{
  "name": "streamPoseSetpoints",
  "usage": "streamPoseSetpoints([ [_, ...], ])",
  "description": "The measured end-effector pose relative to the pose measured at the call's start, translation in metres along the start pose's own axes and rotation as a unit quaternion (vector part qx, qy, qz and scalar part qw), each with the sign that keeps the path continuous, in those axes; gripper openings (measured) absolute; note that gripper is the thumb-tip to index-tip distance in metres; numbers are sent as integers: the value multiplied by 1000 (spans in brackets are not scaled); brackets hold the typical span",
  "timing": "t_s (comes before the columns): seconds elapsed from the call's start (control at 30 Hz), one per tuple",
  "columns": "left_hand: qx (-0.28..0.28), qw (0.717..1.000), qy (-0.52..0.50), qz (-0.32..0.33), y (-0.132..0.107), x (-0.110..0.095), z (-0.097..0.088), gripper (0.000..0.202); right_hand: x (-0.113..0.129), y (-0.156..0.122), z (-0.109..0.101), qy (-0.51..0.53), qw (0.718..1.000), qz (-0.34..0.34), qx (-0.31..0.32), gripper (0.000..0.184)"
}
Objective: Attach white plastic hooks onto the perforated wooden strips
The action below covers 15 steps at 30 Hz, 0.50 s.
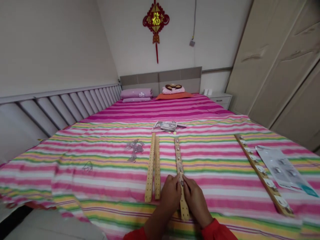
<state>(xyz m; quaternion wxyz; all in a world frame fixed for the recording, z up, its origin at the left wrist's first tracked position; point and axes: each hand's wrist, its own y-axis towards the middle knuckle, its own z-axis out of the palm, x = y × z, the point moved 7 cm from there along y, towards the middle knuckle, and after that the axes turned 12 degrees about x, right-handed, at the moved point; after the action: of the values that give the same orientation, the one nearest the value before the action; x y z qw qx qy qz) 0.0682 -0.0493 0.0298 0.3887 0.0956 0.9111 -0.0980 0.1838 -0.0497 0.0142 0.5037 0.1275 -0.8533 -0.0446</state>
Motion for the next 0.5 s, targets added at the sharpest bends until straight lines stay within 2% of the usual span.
streamPoseSetpoints([
  [0.13,-3,1000,-9,15,-2,-1,-1,43,-2,0,3,-16,1000,10,19,42],
  [0.23,1,998,-51,36,-2,2,-2,42,-8,1,-2,73,997,12,30,43],
  [0.3,-7,995,-84,46,-4,4,-8,43,-17,1,-5,150,987,43,36,52],
  [0.4,-61,986,-142,63,-13,8,-34,39,-29,-3,-5,249,962,102,38,70],
  [0.5,-156,966,-198,55,-25,26,-81,27,-30,-8,-5,302,945,121,31,71],
])
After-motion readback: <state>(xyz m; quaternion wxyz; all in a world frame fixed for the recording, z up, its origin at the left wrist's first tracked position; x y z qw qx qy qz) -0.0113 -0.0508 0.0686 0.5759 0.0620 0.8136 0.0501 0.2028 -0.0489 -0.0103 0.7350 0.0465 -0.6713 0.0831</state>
